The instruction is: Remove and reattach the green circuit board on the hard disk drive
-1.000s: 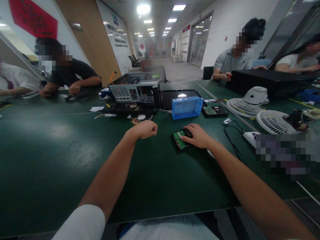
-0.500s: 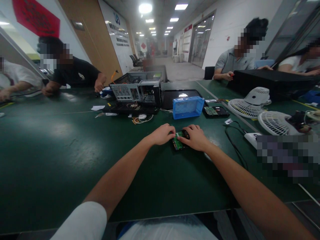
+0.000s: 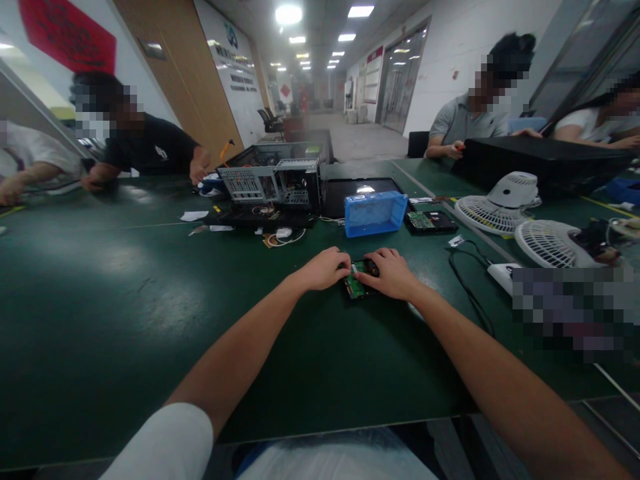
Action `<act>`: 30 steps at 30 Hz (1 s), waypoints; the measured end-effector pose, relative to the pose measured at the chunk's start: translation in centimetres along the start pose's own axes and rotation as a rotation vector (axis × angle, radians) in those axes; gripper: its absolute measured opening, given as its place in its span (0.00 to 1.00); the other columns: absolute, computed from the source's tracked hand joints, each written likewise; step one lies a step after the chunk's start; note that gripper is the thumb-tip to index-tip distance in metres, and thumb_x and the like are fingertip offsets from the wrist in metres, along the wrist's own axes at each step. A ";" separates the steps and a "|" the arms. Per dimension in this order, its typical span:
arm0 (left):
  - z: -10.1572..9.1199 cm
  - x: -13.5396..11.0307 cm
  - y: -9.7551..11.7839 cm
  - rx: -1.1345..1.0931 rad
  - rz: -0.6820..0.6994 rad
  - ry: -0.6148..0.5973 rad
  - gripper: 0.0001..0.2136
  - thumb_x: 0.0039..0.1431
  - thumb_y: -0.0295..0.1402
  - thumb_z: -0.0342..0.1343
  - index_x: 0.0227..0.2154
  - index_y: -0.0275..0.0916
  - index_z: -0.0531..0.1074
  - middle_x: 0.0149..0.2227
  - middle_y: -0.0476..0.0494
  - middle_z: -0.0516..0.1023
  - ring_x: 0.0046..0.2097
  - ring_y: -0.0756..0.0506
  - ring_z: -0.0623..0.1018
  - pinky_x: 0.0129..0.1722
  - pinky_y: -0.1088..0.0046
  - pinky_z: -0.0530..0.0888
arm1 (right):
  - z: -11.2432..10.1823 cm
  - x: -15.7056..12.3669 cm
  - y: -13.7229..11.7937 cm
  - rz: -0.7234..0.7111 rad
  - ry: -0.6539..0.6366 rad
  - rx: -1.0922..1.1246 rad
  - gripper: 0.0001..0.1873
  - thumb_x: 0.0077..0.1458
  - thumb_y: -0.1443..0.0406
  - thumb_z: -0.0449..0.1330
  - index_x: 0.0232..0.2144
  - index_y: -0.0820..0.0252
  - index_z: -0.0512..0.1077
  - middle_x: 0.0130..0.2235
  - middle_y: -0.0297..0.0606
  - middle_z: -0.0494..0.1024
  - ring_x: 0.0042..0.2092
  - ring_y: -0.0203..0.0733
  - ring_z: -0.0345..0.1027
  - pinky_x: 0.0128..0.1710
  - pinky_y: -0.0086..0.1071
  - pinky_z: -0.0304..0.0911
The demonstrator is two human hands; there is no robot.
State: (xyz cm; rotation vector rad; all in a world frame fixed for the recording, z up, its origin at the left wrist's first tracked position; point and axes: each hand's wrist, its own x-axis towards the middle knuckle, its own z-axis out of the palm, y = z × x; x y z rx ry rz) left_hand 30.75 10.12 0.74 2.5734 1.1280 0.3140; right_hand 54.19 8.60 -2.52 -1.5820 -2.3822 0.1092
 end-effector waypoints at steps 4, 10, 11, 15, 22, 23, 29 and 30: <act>-0.2 -0.1 -0.1 -0.002 0.009 -0.010 0.09 0.67 0.37 0.54 0.40 0.39 0.77 0.43 0.40 0.76 0.47 0.41 0.74 0.47 0.65 0.70 | 0.0 0.0 0.1 0.004 -0.006 0.009 0.41 0.58 0.35 0.52 0.60 0.55 0.72 0.56 0.53 0.73 0.58 0.66 0.61 0.55 0.53 0.61; -0.4 -0.1 -0.4 -0.027 -0.006 0.032 0.08 0.66 0.36 0.55 0.39 0.40 0.77 0.42 0.41 0.77 0.47 0.42 0.75 0.47 0.65 0.70 | 0.0 0.0 0.1 0.002 -0.006 0.005 0.42 0.59 0.34 0.51 0.59 0.56 0.72 0.56 0.54 0.72 0.58 0.66 0.62 0.54 0.52 0.62; -0.5 -0.1 -0.4 -0.027 -0.002 0.041 0.08 0.66 0.36 0.55 0.39 0.39 0.77 0.41 0.41 0.77 0.47 0.42 0.75 0.47 0.65 0.70 | 0.0 0.0 0.1 0.002 -0.005 0.003 0.42 0.59 0.34 0.51 0.59 0.56 0.72 0.56 0.54 0.72 0.58 0.66 0.62 0.54 0.52 0.62; -0.4 -0.1 -0.3 -0.018 0.005 0.041 0.08 0.66 0.36 0.55 0.39 0.39 0.77 0.41 0.41 0.77 0.46 0.42 0.75 0.46 0.65 0.71 | -0.1 0.0 0.0 0.000 -0.010 -0.010 0.41 0.59 0.35 0.51 0.60 0.56 0.72 0.56 0.53 0.72 0.57 0.64 0.62 0.55 0.50 0.61; 0.3 0.1 -0.1 0.000 0.022 0.037 0.07 0.66 0.35 0.56 0.37 0.39 0.77 0.40 0.41 0.77 0.46 0.42 0.75 0.46 0.65 0.71 | 0.2 0.0 0.1 -0.010 0.008 -0.021 0.39 0.60 0.36 0.52 0.59 0.57 0.72 0.55 0.53 0.73 0.56 0.62 0.63 0.55 0.48 0.60; 0.4 0.1 -0.1 -0.003 0.026 0.042 0.07 0.66 0.35 0.56 0.37 0.39 0.77 0.40 0.41 0.77 0.46 0.42 0.75 0.45 0.65 0.71 | 0.2 0.0 0.1 -0.009 0.008 -0.018 0.39 0.60 0.37 0.52 0.59 0.57 0.72 0.55 0.53 0.73 0.56 0.62 0.63 0.54 0.48 0.61; -0.2 0.0 -0.6 -0.033 -0.007 0.160 0.09 0.66 0.35 0.54 0.39 0.39 0.78 0.39 0.41 0.75 0.46 0.41 0.76 0.49 0.62 0.73 | 0.2 0.0 0.1 0.005 0.003 -0.006 0.40 0.59 0.36 0.53 0.59 0.57 0.72 0.55 0.53 0.73 0.56 0.63 0.62 0.53 0.49 0.61; -0.4 0.0 -0.7 -0.047 -0.024 0.205 0.10 0.66 0.34 0.53 0.42 0.39 0.79 0.40 0.40 0.75 0.47 0.41 0.76 0.50 0.61 0.73 | 0.2 0.0 0.1 0.006 0.003 -0.004 0.40 0.59 0.36 0.53 0.60 0.57 0.72 0.55 0.53 0.73 0.57 0.63 0.62 0.53 0.49 0.61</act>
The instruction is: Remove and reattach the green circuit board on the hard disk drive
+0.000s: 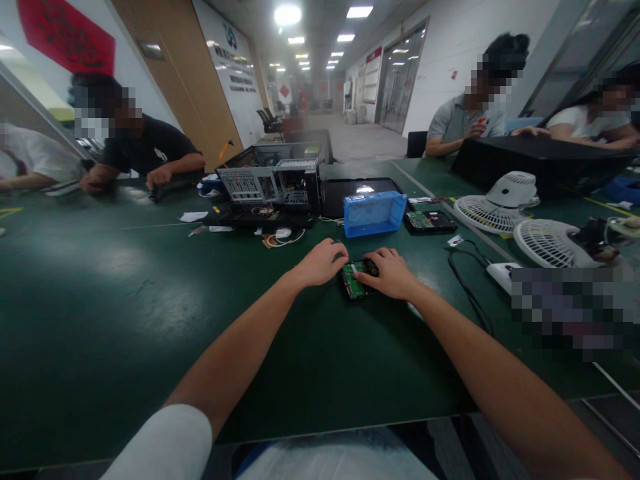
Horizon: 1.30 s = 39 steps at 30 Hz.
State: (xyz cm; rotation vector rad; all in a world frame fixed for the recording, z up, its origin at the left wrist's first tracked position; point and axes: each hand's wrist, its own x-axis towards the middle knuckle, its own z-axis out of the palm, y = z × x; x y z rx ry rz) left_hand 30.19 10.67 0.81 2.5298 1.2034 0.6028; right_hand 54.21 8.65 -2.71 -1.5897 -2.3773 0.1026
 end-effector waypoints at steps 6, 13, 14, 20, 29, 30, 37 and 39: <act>-1.5 0.3 -0.1 -0.252 -0.013 0.206 0.21 0.68 0.26 0.44 0.60 0.41 0.71 0.51 0.39 0.74 0.45 0.46 0.80 0.50 0.64 0.76 | 0.4 0.2 0.2 0.029 0.014 0.006 0.41 0.58 0.35 0.52 0.59 0.56 0.72 0.55 0.53 0.73 0.57 0.63 0.62 0.54 0.49 0.61; -1.9 0.5 0.5 -0.589 0.015 0.438 0.26 0.64 0.28 0.56 0.64 0.45 0.61 0.49 0.41 0.78 0.44 0.45 0.82 0.52 0.61 0.77 | 0.5 0.1 0.3 0.041 0.023 0.012 0.41 0.58 0.34 0.52 0.58 0.56 0.73 0.53 0.54 0.73 0.55 0.62 0.64 0.53 0.49 0.62; -1.8 0.5 0.6 -0.617 0.009 0.434 0.25 0.63 0.29 0.58 0.63 0.44 0.63 0.49 0.41 0.79 0.44 0.45 0.82 0.52 0.61 0.77 | 0.5 0.1 0.3 0.038 0.024 0.010 0.41 0.58 0.34 0.52 0.58 0.56 0.73 0.53 0.53 0.73 0.55 0.62 0.64 0.53 0.49 0.62; -1.1 0.5 0.9 -0.627 0.006 0.367 0.22 0.60 0.28 0.60 0.57 0.42 0.67 0.47 0.41 0.79 0.45 0.44 0.82 0.51 0.62 0.78 | 0.7 0.2 0.5 0.023 0.039 -0.007 0.40 0.58 0.34 0.53 0.58 0.54 0.73 0.52 0.52 0.73 0.54 0.61 0.64 0.53 0.48 0.61; -0.5 0.4 0.7 -0.607 -0.003 0.347 0.22 0.61 0.29 0.60 0.57 0.43 0.67 0.47 0.42 0.79 0.43 0.44 0.82 0.51 0.61 0.78 | 0.6 0.1 0.3 0.020 0.032 -0.007 0.40 0.58 0.35 0.52 0.58 0.55 0.73 0.52 0.52 0.74 0.55 0.61 0.63 0.53 0.48 0.60; -0.4 0.4 0.7 -0.603 -0.003 0.347 0.22 0.61 0.29 0.60 0.57 0.43 0.67 0.46 0.42 0.79 0.43 0.45 0.82 0.51 0.61 0.78 | 0.6 0.1 0.3 0.023 0.030 -0.005 0.40 0.58 0.35 0.53 0.58 0.55 0.73 0.52 0.52 0.73 0.55 0.61 0.63 0.54 0.48 0.60; -0.6 0.4 0.9 -0.593 0.002 0.355 0.22 0.62 0.29 0.60 0.58 0.43 0.66 0.47 0.41 0.79 0.43 0.45 0.82 0.51 0.61 0.78 | 0.5 0.1 0.3 0.031 0.029 0.009 0.40 0.58 0.34 0.52 0.58 0.54 0.73 0.53 0.52 0.73 0.55 0.62 0.63 0.53 0.49 0.61; -0.6 0.4 1.0 -0.593 0.002 0.355 0.22 0.62 0.29 0.60 0.58 0.43 0.66 0.47 0.41 0.79 0.44 0.44 0.82 0.51 0.61 0.78 | 0.5 0.1 0.3 0.032 0.028 0.005 0.39 0.58 0.35 0.53 0.58 0.54 0.73 0.53 0.52 0.73 0.56 0.62 0.63 0.53 0.49 0.61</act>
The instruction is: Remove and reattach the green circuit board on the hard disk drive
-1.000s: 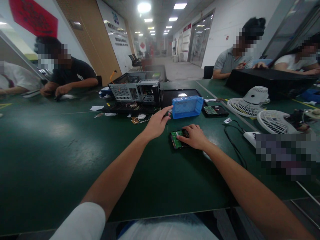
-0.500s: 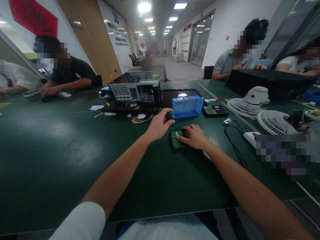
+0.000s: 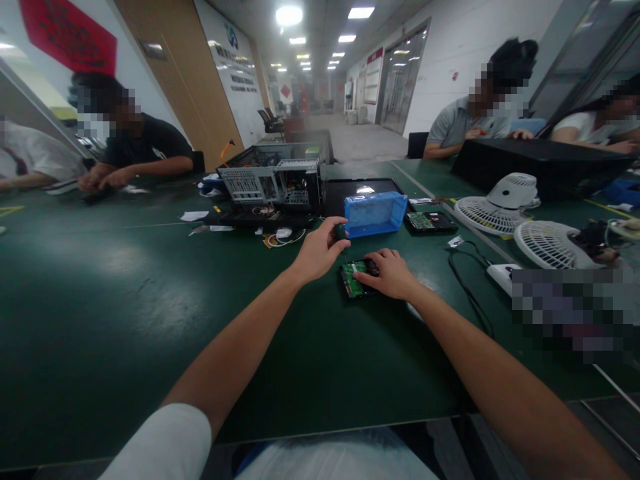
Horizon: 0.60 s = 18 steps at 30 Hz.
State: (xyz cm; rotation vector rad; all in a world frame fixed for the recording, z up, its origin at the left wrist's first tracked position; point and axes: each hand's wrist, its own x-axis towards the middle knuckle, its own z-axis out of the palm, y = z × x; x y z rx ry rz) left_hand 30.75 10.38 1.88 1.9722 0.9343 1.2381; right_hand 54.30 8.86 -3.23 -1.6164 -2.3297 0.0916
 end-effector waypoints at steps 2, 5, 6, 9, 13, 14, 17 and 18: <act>0.0 0.0 0.1 0.005 0.002 -0.003 0.22 0.62 0.29 0.60 0.58 0.43 0.66 0.47 0.41 0.79 0.44 0.44 0.82 0.51 0.61 0.78 | 0.0 0.0 0.0 -0.001 -0.003 -0.005 0.39 0.58 0.35 0.53 0.58 0.53 0.73 0.53 0.52 0.73 0.56 0.62 0.63 0.53 0.50 0.61; 0.2 -0.1 0.2 0.039 0.015 -0.016 0.22 0.62 0.29 0.59 0.58 0.43 0.66 0.47 0.42 0.79 0.45 0.45 0.81 0.51 0.61 0.78 | -0.1 0.0 -0.1 0.004 -0.009 -0.005 0.40 0.58 0.35 0.53 0.59 0.54 0.72 0.53 0.53 0.73 0.55 0.62 0.63 0.53 0.50 0.61; 0.2 -0.1 0.1 0.055 0.021 -0.018 0.22 0.62 0.29 0.59 0.58 0.43 0.66 0.47 0.42 0.79 0.45 0.45 0.81 0.51 0.61 0.78 | -0.1 0.0 -0.1 0.005 -0.009 -0.005 0.40 0.58 0.35 0.53 0.59 0.54 0.72 0.53 0.53 0.73 0.55 0.62 0.63 0.53 0.50 0.61; 0.2 -0.1 0.2 0.106 0.042 -0.022 0.22 0.62 0.29 0.59 0.59 0.44 0.66 0.47 0.42 0.79 0.45 0.44 0.81 0.51 0.61 0.77 | 0.1 0.0 0.0 0.004 -0.004 -0.005 0.40 0.58 0.35 0.53 0.58 0.54 0.73 0.53 0.53 0.73 0.55 0.62 0.63 0.53 0.49 0.60; 0.0 -0.1 0.7 0.208 0.087 -0.029 0.22 0.63 0.30 0.58 0.60 0.44 0.67 0.48 0.42 0.78 0.45 0.44 0.79 0.48 0.64 0.78 | 0.3 0.1 0.2 0.002 0.004 -0.001 0.40 0.58 0.34 0.53 0.58 0.54 0.73 0.52 0.52 0.73 0.56 0.62 0.63 0.54 0.49 0.60; -0.1 -0.1 0.9 0.239 0.101 -0.034 0.22 0.63 0.31 0.59 0.60 0.44 0.67 0.49 0.42 0.78 0.45 0.45 0.79 0.46 0.65 0.78 | 0.3 0.1 0.2 0.001 0.005 0.001 0.40 0.58 0.34 0.53 0.58 0.54 0.73 0.52 0.52 0.73 0.55 0.62 0.63 0.54 0.49 0.60; -0.2 -0.1 1.6 0.288 0.130 -0.032 0.21 0.63 0.36 0.60 0.58 0.44 0.70 0.54 0.43 0.76 0.46 0.45 0.78 0.42 0.69 0.78 | 0.1 0.1 0.1 0.004 0.001 0.003 0.40 0.57 0.34 0.53 0.58 0.54 0.73 0.52 0.52 0.73 0.55 0.62 0.64 0.54 0.49 0.61; -0.2 -0.1 1.8 0.292 0.132 -0.020 0.20 0.63 0.38 0.61 0.57 0.44 0.71 0.55 0.43 0.76 0.47 0.45 0.78 0.41 0.70 0.78 | 0.1 0.0 0.0 0.008 -0.002 0.002 0.40 0.57 0.34 0.53 0.58 0.54 0.72 0.53 0.52 0.73 0.56 0.62 0.64 0.54 0.49 0.61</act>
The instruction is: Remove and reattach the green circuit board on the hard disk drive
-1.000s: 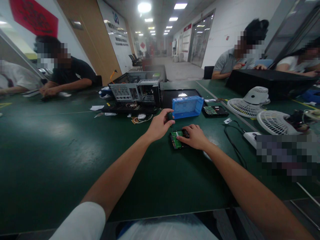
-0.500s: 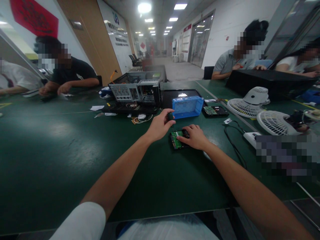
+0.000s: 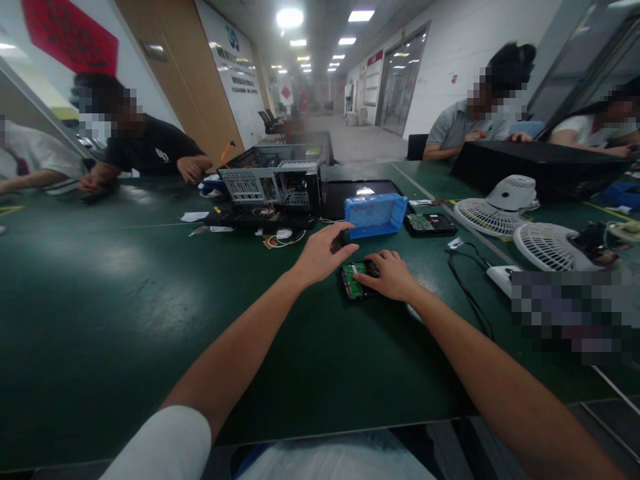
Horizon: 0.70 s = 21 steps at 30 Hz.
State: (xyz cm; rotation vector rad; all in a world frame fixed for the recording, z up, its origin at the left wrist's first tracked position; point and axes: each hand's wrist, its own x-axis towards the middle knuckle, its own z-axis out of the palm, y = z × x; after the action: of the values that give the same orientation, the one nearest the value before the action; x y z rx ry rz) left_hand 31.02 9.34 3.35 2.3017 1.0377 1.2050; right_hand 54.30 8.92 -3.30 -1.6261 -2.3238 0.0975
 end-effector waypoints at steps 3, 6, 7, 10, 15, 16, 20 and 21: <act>-0.1 0.1 0.3 0.020 0.001 0.046 0.16 0.64 0.42 0.60 0.51 0.43 0.75 0.52 0.42 0.78 0.46 0.44 0.77 0.38 0.71 0.76 | -0.2 0.0 -0.2 0.020 -0.012 -0.005 0.40 0.58 0.34 0.53 0.58 0.53 0.72 0.53 0.53 0.73 0.57 0.62 0.63 0.53 0.50 0.62; -0.2 0.2 0.4 0.047 0.006 0.046 0.12 0.63 0.39 0.61 0.47 0.43 0.77 0.49 0.44 0.79 0.42 0.46 0.77 0.37 0.71 0.75 | -0.2 0.0 -0.2 0.035 -0.020 -0.007 0.41 0.57 0.34 0.53 0.59 0.53 0.72 0.53 0.53 0.73 0.56 0.63 0.63 0.53 0.50 0.62; -0.3 0.2 0.4 0.047 0.003 0.034 0.11 0.63 0.37 0.61 0.47 0.43 0.76 0.49 0.44 0.79 0.42 0.46 0.77 0.37 0.71 0.75 | -0.1 0.0 -0.2 0.038 -0.020 -0.006 0.41 0.57 0.34 0.53 0.59 0.54 0.72 0.53 0.53 0.73 0.56 0.63 0.63 0.53 0.50 0.62; -0.6 0.2 0.6 0.024 0.005 -0.022 0.11 0.62 0.31 0.60 0.47 0.42 0.75 0.50 0.45 0.78 0.41 0.47 0.77 0.37 0.72 0.75 | -0.1 0.0 -0.2 0.043 -0.012 -0.010 0.41 0.57 0.34 0.53 0.59 0.55 0.72 0.53 0.54 0.73 0.56 0.64 0.63 0.53 0.51 0.62; -0.7 0.2 1.1 0.006 0.077 -0.058 0.11 0.62 0.26 0.58 0.46 0.41 0.74 0.50 0.45 0.78 0.47 0.45 0.77 0.42 0.70 0.76 | -0.1 -0.1 -0.5 0.046 0.005 -0.024 0.40 0.59 0.35 0.52 0.59 0.55 0.72 0.54 0.53 0.73 0.56 0.62 0.63 0.53 0.50 0.62; -0.6 0.1 1.2 0.008 0.092 -0.053 0.11 0.62 0.26 0.58 0.46 0.41 0.74 0.50 0.44 0.78 0.47 0.45 0.77 0.43 0.70 0.75 | -0.1 -0.1 -0.6 0.059 0.011 -0.031 0.39 0.60 0.36 0.52 0.59 0.55 0.72 0.53 0.53 0.73 0.56 0.62 0.63 0.53 0.49 0.62; -0.2 0.1 1.0 0.023 0.111 -0.030 0.11 0.63 0.25 0.58 0.47 0.41 0.74 0.49 0.44 0.78 0.46 0.46 0.77 0.45 0.68 0.75 | 0.1 -0.2 -1.0 0.125 0.043 -0.074 0.38 0.60 0.36 0.51 0.57 0.56 0.73 0.51 0.54 0.74 0.54 0.62 0.64 0.52 0.50 0.61; -0.1 0.1 0.9 0.027 0.104 -0.024 0.11 0.63 0.26 0.57 0.47 0.41 0.74 0.49 0.44 0.78 0.47 0.45 0.77 0.46 0.67 0.76 | 0.1 -0.2 -1.0 0.129 0.048 -0.080 0.38 0.61 0.36 0.51 0.56 0.57 0.74 0.51 0.55 0.74 0.54 0.63 0.65 0.52 0.50 0.61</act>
State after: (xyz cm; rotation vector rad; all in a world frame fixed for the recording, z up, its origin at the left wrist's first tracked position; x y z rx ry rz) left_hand 31.34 8.79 3.95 2.4114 0.9413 1.2056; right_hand 53.44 8.41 -3.23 -1.7963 -2.2123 -0.0071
